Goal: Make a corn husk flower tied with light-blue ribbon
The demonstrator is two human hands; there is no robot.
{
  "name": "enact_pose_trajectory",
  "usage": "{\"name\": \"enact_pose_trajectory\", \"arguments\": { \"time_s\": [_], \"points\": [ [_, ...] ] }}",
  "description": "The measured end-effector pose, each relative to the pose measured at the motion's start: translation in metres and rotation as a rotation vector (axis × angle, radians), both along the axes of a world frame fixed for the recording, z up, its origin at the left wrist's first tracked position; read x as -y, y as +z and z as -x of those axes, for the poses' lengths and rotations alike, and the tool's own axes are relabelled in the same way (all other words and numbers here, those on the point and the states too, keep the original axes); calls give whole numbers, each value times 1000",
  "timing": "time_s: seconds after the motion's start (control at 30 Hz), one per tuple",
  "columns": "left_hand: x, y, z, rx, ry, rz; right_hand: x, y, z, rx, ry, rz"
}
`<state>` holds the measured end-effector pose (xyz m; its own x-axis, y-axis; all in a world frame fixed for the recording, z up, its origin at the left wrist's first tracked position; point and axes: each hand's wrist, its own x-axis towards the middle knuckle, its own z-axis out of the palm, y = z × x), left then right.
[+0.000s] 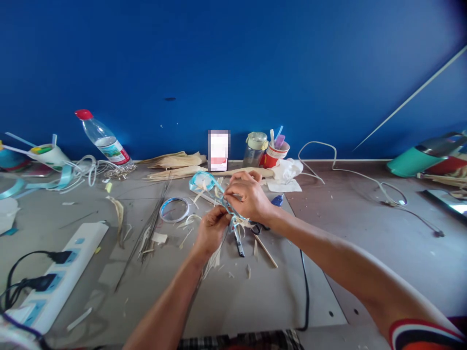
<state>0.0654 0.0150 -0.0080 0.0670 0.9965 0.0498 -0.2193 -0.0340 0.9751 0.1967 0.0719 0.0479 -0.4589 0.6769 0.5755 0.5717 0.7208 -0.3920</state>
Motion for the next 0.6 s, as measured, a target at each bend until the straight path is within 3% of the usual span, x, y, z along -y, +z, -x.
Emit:
{"name": "enact_pose_trajectory", "arguments": {
  "time_s": [0.2,0.37,0.47,0.6],
  "points": [
    [-1,0,2,-62,21,16,-8,1,-4,138,83,25],
    [1,3,3,78,-33,41,-15,13,-17,159,173,60],
    [2,3,2,131,-60,59,-19,22,-20,12,103,51],
    [3,2,2,13,-29,52,-16,34,-13,-86,-33,85]
  ]
}}
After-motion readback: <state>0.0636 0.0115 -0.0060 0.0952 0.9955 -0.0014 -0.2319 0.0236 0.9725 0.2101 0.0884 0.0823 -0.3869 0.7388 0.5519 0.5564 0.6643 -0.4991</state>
